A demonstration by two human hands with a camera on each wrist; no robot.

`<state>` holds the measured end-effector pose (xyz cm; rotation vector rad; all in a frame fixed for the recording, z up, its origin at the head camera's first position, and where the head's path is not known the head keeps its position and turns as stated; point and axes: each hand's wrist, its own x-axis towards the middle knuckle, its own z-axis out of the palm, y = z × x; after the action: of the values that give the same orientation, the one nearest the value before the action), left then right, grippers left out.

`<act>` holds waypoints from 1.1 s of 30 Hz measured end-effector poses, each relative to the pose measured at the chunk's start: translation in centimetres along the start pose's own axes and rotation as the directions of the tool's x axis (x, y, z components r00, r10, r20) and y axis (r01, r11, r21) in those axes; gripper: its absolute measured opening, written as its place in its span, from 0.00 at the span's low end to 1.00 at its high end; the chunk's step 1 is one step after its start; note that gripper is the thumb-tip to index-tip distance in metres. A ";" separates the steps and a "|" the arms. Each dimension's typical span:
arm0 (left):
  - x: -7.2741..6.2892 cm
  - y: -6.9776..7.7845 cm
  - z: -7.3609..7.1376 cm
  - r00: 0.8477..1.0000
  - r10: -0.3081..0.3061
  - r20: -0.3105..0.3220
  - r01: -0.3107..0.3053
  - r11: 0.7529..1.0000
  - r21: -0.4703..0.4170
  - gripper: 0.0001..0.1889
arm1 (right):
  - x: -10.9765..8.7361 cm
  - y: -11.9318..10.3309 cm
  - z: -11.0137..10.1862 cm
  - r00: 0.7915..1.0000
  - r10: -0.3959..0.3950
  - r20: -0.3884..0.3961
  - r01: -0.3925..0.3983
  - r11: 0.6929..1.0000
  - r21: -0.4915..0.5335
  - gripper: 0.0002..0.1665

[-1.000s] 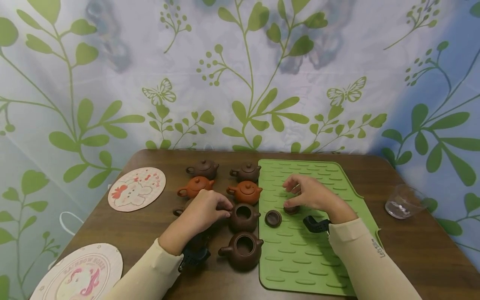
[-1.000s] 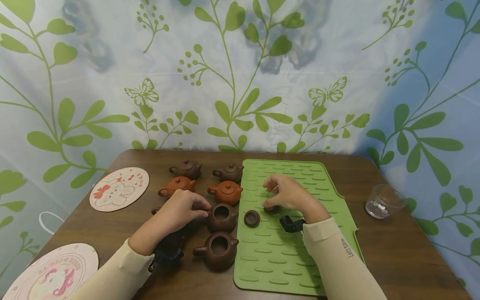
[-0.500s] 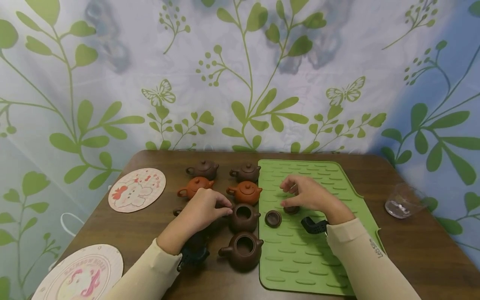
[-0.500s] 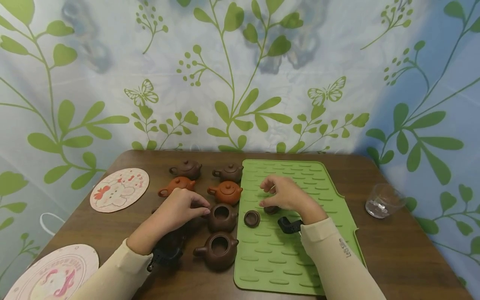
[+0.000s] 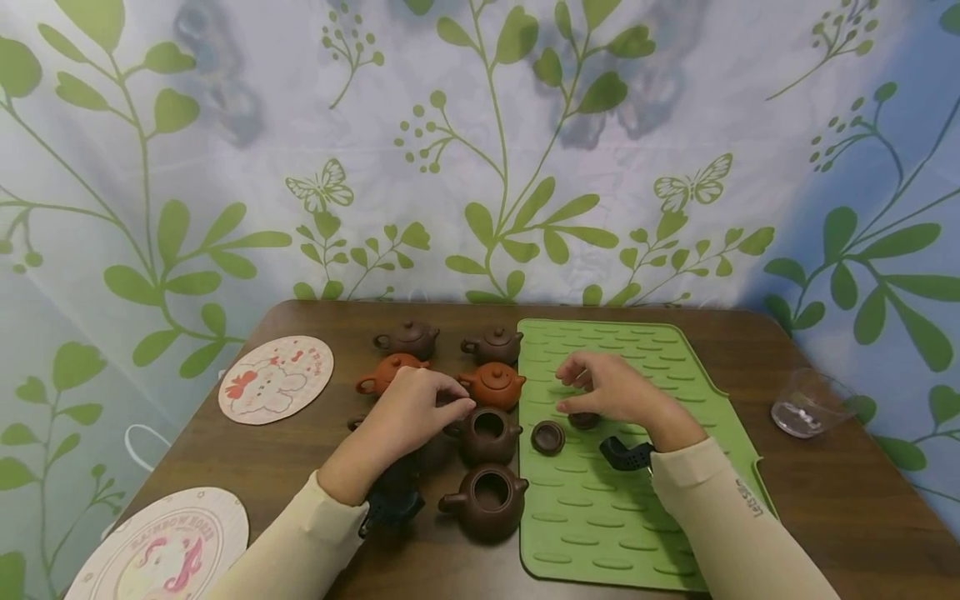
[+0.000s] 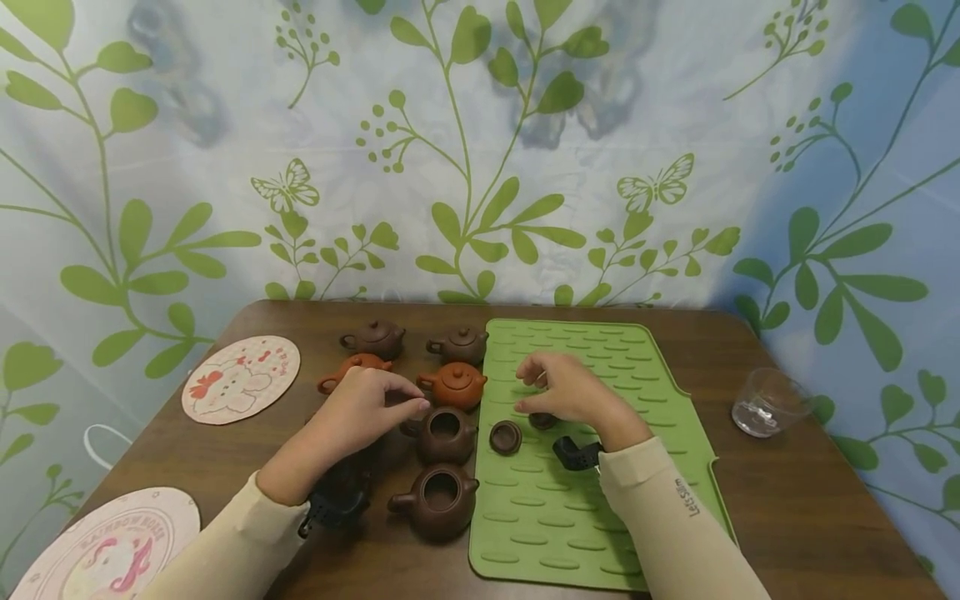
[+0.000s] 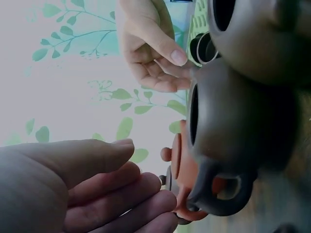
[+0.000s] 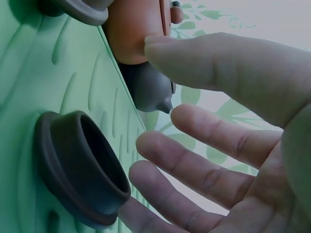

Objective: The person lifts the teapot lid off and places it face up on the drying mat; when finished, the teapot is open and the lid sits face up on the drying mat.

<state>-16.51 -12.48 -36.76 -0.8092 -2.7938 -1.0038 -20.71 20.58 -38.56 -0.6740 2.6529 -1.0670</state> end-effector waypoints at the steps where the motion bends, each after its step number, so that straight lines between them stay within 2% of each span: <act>1: 0.1 0.0 -0.1 1.000 0.001 -0.009 -0.001 1.000 0.009 0.03 | 0.0 -0.1 0.0 1.000 -0.004 -0.002 0.004 1.000 0.000 0.25; 12: 1.3 -0.6 -1.0 0.999 0.004 -0.050 -0.003 1.000 0.024 0.05 | 0.8 -0.9 0.8 0.999 -0.039 0.003 0.039 0.999 -0.025 0.24; 20: 2.1 -0.1 -2.2 0.999 -0.054 -0.005 0.054 0.998 -0.018 0.07 | 1.2 -1.2 1.3 0.997 -0.069 0.016 0.070 0.996 -0.058 0.22; 25: 2.9 0.4 -3.2 0.998 -0.059 -0.004 0.059 0.998 -0.035 0.06 | 1.7 -1.7 1.3 0.996 -0.092 0.017 0.093 0.993 -0.079 0.21; 29: 3.9 0.1 -3.9 0.998 -0.061 0.011 0.061 0.998 -0.030 0.06 | 2.1 -2.4 1.4 0.995 -0.094 0.021 0.096 0.987 -0.127 0.23; 33: 5.0 -0.9 -4.0 0.993 -0.094 0.066 0.094 0.996 0.010 0.07 | 2.7 -3.2 1.5 0.995 -0.095 0.033 0.099 0.979 -0.177 0.26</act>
<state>-21.72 -13.19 -33.01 -0.7297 -2.9147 -0.9987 -21.46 16.30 -37.45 -0.8538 2.7424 -0.8438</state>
